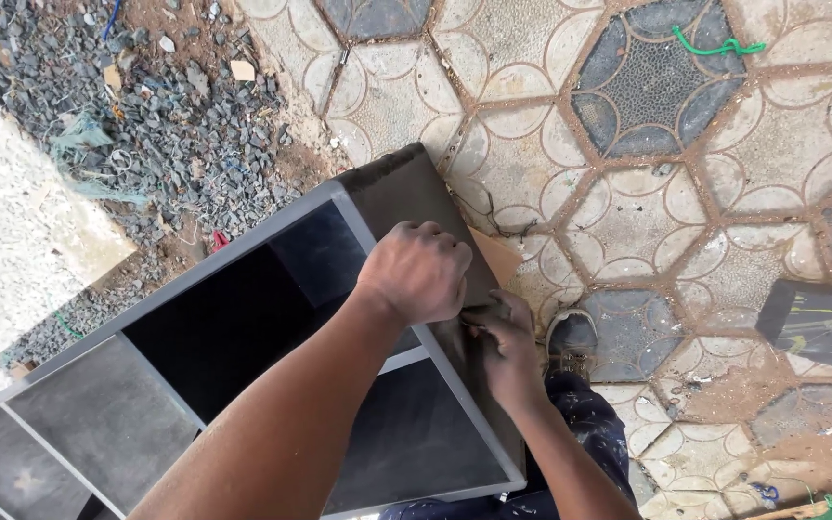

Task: The person sands the edges and side panels of a dark-colored wooden cabinet using a sanding block. They work on the top edge and then move to the side, smoothing the surface with consistent strokes.

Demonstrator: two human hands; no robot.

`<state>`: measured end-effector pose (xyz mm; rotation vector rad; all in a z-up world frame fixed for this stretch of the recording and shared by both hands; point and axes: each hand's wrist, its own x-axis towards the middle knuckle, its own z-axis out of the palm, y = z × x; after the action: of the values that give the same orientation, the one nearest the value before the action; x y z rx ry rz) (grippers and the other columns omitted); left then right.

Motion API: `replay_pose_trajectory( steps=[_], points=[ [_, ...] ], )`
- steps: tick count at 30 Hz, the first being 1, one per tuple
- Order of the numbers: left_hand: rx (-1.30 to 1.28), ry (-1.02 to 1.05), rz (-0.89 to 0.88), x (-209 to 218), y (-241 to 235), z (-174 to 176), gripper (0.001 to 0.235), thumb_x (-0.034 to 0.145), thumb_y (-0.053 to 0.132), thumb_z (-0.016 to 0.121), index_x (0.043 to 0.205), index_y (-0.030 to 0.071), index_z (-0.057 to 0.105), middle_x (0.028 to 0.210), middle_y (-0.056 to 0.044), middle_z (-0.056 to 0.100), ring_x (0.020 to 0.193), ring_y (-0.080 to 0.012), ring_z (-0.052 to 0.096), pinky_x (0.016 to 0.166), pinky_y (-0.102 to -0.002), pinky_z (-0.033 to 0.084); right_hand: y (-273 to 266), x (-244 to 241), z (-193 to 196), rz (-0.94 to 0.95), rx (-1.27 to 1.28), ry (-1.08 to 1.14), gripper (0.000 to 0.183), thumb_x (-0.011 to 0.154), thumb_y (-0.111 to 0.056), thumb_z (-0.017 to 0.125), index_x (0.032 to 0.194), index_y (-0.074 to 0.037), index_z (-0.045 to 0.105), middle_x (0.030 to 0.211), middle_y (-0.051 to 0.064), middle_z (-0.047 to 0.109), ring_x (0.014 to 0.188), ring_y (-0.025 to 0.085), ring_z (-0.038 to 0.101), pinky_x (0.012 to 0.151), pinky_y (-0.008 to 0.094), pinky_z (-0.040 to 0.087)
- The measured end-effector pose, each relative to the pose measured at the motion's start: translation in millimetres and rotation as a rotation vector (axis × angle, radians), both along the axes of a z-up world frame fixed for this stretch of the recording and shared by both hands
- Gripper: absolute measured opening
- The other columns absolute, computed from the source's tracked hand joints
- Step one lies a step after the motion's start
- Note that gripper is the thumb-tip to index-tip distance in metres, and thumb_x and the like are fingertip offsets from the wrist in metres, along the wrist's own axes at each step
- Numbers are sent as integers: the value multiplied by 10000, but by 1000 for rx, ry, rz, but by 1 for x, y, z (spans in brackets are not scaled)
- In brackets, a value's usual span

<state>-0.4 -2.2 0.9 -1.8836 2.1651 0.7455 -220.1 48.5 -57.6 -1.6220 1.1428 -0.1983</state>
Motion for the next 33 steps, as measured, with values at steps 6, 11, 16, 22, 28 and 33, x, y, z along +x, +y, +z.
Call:
replay_pose_trajectory(
  steps=[6,11,16,22,28,33],
  points=[
    [-16,-2,12,-1,-2,6,253,757,185,415,588,209,602,487,62,474,480,-144,507,544,-270,457,-12,21,46,21,25,73,244,959,-59,664,1114,-207,781,1182,-25,562,1112,250,617,946,407,557],
    [6,18,9,0,1,2,253,763,182,426,583,198,602,485,53,492,478,-150,510,546,-269,460,-9,15,32,17,273,119,249,1012,-196,624,1228,-163,744,1211,53,669,1151,346,651,939,480,555],
    [-59,50,25,1,11,-14,193,795,245,517,652,171,624,629,-17,646,593,-248,584,544,-379,451,6,9,47,-17,342,-47,432,1015,-379,496,1289,-126,713,1137,95,618,1057,238,694,944,367,554],
    [-42,66,17,-2,12,-13,233,841,266,507,737,166,690,714,-33,699,654,-265,638,550,-387,470,-7,12,56,-177,481,4,350,991,-224,555,1326,-149,619,1275,40,730,1210,197,688,999,340,519],
    [12,41,13,-2,11,-10,201,826,238,514,713,178,669,683,-6,680,641,-251,612,548,-370,464,-5,-3,36,-70,380,15,260,1018,-167,527,1241,-154,659,1198,28,762,1171,199,687,993,337,495],
    [51,49,37,-3,10,-12,236,842,273,501,759,167,695,751,-25,712,718,-268,653,589,-395,487,-1,3,63,-61,362,-127,358,1017,-342,507,1281,-145,648,1230,76,751,1143,208,754,984,350,578]
  ],
)
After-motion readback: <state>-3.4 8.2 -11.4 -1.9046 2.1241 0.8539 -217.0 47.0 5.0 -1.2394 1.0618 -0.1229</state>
